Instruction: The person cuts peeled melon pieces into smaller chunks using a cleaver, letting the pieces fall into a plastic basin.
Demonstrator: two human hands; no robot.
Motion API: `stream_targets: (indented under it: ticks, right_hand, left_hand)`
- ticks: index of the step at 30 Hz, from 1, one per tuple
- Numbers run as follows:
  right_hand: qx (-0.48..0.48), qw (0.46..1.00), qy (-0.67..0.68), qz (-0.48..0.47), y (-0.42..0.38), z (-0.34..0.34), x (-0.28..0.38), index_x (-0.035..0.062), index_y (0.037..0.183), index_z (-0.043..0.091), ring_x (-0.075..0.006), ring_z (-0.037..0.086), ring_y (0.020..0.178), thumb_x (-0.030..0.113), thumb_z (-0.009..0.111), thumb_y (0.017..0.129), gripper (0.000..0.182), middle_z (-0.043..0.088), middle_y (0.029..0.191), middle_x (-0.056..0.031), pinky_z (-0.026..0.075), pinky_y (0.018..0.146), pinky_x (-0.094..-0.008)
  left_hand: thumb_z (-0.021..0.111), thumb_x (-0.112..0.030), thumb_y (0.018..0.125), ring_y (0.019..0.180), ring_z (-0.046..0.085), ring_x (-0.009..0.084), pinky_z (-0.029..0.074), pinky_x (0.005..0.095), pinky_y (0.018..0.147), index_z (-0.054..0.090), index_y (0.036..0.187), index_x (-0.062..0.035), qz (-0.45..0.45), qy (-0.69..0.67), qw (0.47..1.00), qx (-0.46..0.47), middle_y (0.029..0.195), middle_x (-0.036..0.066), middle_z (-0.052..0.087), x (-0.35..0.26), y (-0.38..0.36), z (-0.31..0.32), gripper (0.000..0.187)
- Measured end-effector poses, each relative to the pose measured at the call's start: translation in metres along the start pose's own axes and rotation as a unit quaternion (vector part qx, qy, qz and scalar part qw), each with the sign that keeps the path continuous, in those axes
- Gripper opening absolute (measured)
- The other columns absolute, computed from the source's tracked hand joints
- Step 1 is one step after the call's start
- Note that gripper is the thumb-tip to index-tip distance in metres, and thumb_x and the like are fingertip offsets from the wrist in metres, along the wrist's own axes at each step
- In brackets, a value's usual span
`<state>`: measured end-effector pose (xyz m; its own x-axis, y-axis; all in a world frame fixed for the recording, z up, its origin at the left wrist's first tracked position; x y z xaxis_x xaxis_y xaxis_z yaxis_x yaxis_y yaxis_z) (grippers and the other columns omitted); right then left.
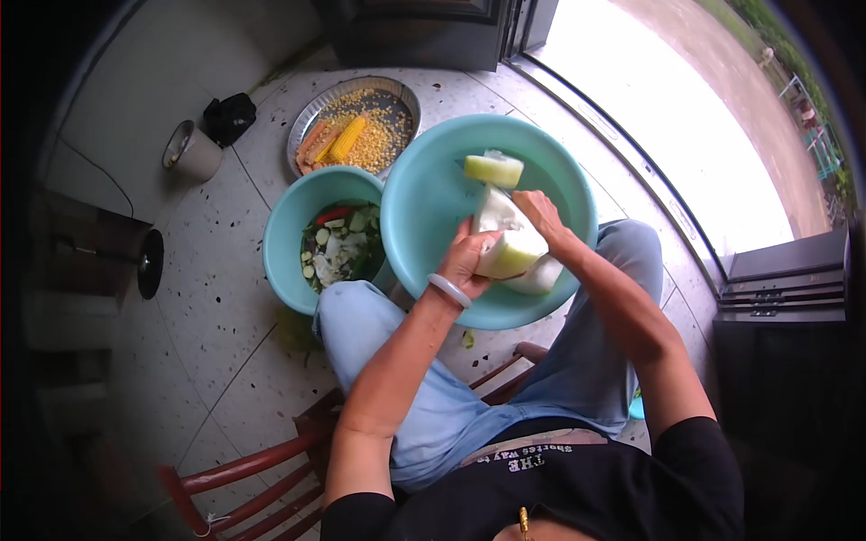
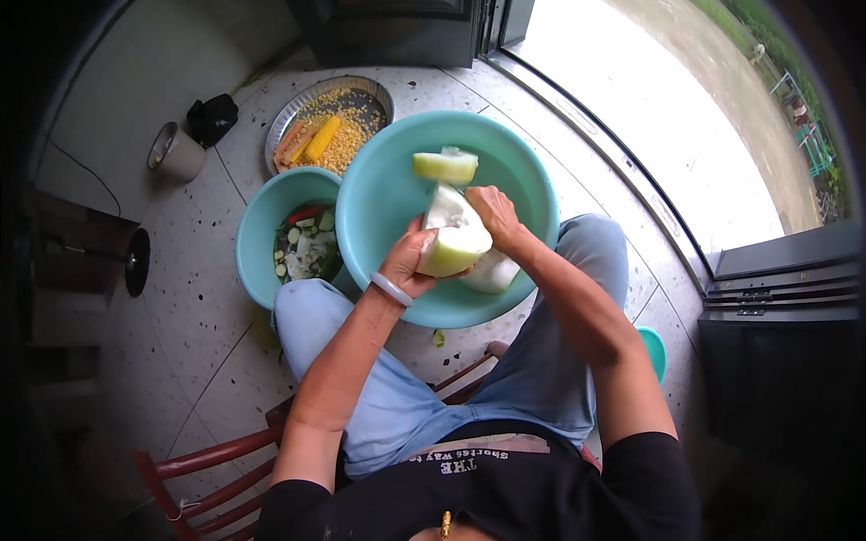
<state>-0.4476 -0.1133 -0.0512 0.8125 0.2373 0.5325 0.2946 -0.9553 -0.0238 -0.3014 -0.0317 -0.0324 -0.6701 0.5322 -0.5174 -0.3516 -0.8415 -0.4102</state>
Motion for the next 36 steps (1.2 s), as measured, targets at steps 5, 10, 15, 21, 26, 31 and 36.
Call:
stream_targets:
  ticks: [5,10,15,21,26,31,36]
  right_hand:
    - [-0.034,0.999,0.037,0.000,-0.006,-0.013,0.002,-0.0060,0.076,0.062,-0.0457,0.062,0.071,0.012,0.061,0.075,0.018,0.061,0.072,-0.0278,0.049,0.067,-0.0495]
    - [-0.096,0.986,0.130,-0.046,-0.059,-0.050,0.045,-0.0054,0.078,0.058,-0.0431,0.062,0.065,0.006,0.060,0.080,0.012,0.058,0.067,-0.0270,0.047,0.059,-0.0464]
    - [-0.130,0.974,0.142,-0.119,-0.101,-0.066,0.079,-0.0007,0.081,0.057,-0.0392,0.062,0.061,0.004,0.060,0.086,0.007,0.059,0.065,-0.0219,0.048,0.055,-0.0437]
    - [-0.084,0.985,0.077,-0.132,-0.108,-0.055,0.074,-0.0019,0.088,0.057,-0.0368,0.063,0.061,0.003,0.058,0.088,0.005,0.062,0.069,-0.0205,0.049,0.055,-0.0431]
    - [-0.082,0.985,0.071,-0.131,-0.107,-0.054,0.074,-0.0004,0.087,0.054,-0.0401,0.061,0.062,0.008,0.057,0.087,0.009,0.061,0.069,-0.0210,0.048,0.057,-0.0475]
    - [-0.063,0.989,0.063,-0.122,-0.106,-0.049,0.072,-0.0001,0.086,0.053,-0.0401,0.061,0.062,0.008,0.057,0.086,0.009,0.061,0.069,-0.0214,0.048,0.057,-0.0475]
    - [-0.068,0.991,0.015,-0.119,-0.103,-0.043,0.078,0.0002,0.086,0.053,-0.0402,0.060,0.061,0.006,0.058,0.083,0.008,0.060,0.068,-0.0205,0.048,0.056,-0.0475]
  left_hand:
    - [0.063,-0.026,0.087,0.089,0.066,0.0263,0.058,0.0373,0.058,0.036,0.129,-0.0134,0.097,0.106,0.980,-0.141,0.112,0.012,0.057,-0.025,0.010,-0.027,0.052]
    - [0.062,-0.037,0.085,0.070,0.064,0.0237,0.050,0.0318,0.042,0.030,0.127,-0.0114,0.157,0.184,0.935,-0.258,0.107,0.014,0.055,-0.042,0.013,-0.044,0.059]
    - [0.060,-0.028,0.085,0.069,0.062,0.0270,0.049,0.0329,0.038,0.023,0.129,-0.0049,0.225,0.239,0.904,-0.274,0.108,0.020,0.054,-0.040,0.021,-0.046,0.062]
    - [0.057,-0.021,0.088,0.073,0.064,0.0302,0.052,0.0365,0.040,0.021,0.130,-0.0016,0.275,0.317,0.872,-0.252,0.108,0.025,0.056,-0.032,0.031,-0.051,0.059]
    - [0.056,-0.018,0.088,0.075,0.065,0.0331,0.054,0.0380,0.043,0.022,0.127,0.0009,0.336,0.362,0.830,-0.258,0.107,0.028,0.056,-0.026,0.051,-0.077,0.055]
    - [0.054,-0.015,0.088,0.069,0.064,0.0325,0.053,0.0373,0.039,0.023,0.124,0.0005,0.319,0.324,0.852,-0.259,0.105,0.027,0.056,-0.032,0.035,-0.054,0.050]
    - [0.053,-0.014,0.087,0.056,0.061,0.0281,0.047,0.0348,0.031,0.023,0.121,-0.0014,0.277,0.249,0.902,-0.220,0.100,0.025,0.055,-0.031,0.039,-0.060,0.047]
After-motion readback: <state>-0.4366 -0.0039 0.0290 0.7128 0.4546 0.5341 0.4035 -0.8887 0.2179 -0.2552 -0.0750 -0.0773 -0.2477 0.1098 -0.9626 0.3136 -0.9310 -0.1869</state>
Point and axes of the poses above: each hand's wrist, its own y-axis towards the middle knuckle, its own z-axis out of the palm, x = y × z, the point moved 3 cm from there along y, towards the middle knuckle
